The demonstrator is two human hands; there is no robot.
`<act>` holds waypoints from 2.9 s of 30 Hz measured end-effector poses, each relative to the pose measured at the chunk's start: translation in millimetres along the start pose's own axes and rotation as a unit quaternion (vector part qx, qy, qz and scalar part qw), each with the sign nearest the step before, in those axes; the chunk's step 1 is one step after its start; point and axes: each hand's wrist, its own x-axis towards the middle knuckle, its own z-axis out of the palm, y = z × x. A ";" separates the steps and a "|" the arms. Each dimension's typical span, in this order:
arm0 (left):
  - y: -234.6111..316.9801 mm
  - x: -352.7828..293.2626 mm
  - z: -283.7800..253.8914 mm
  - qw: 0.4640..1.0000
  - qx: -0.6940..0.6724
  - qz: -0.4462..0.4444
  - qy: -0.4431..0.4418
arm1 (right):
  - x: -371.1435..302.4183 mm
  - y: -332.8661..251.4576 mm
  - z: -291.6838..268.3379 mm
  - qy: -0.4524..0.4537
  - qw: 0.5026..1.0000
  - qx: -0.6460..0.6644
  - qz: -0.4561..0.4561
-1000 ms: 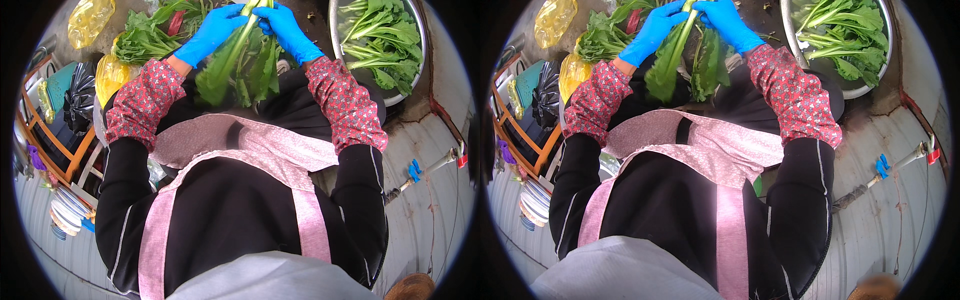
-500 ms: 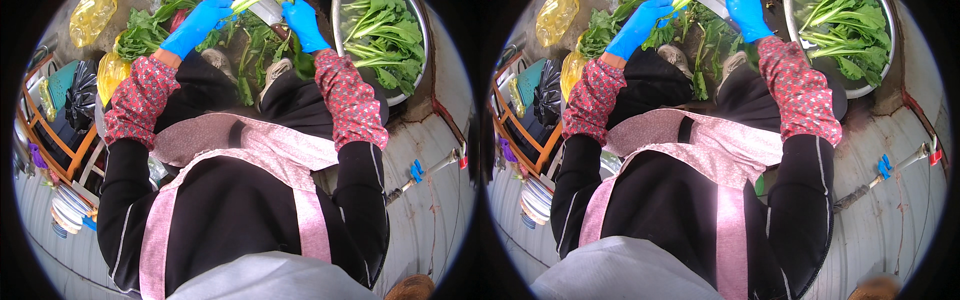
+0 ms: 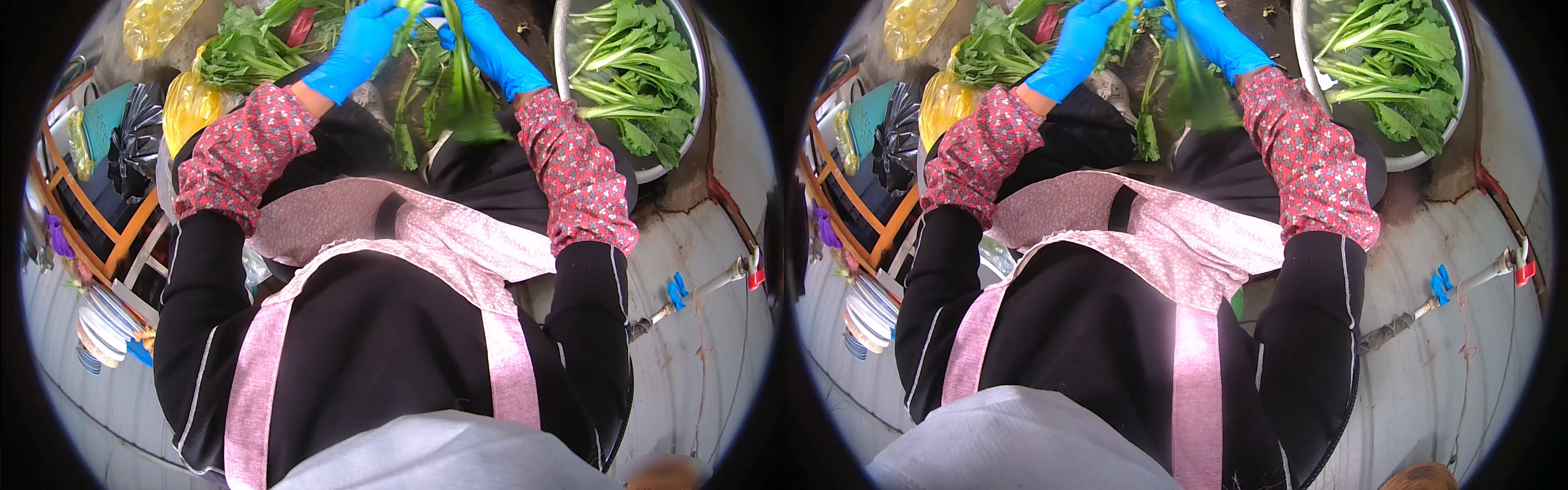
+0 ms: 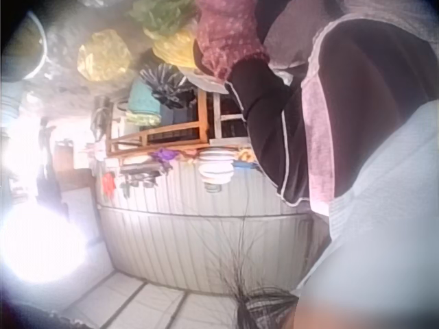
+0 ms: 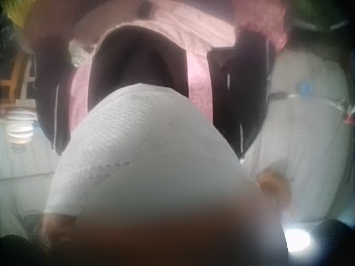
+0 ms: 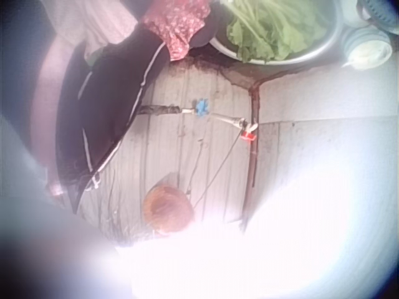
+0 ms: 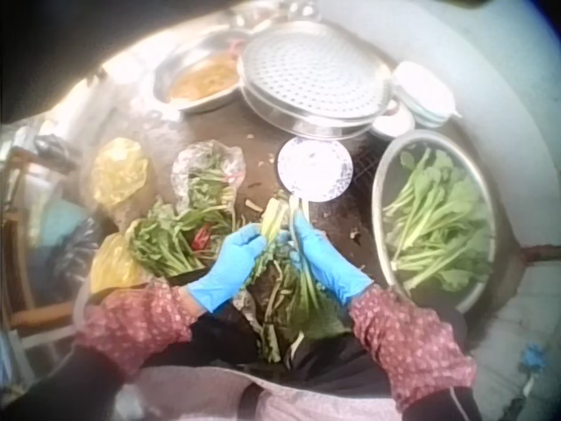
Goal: The person sits on the floor and uses a knife to trim the ends of leafy green vegetables. They handle the vegetables one at a time, cut the stems, and place the trimmed pieces into a metal bowl.
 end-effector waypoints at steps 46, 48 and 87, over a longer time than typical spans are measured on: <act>-56.8 42.8 -265.3 0.829 0.472 -0.092 -0.286 | 110.4 132.0 -139.0 0.135 0.593 -0.791 -0.073; -60.3 45.6 -263.8 0.753 0.572 -0.021 -0.324 | 104.8 129.1 -127.8 0.171 0.608 -0.772 -0.074; 123.7 -34.2 -79.2 0.976 -0.203 0.083 -0.007 | -116.8 -1.8 31.0 0.083 0.553 -0.544 -0.626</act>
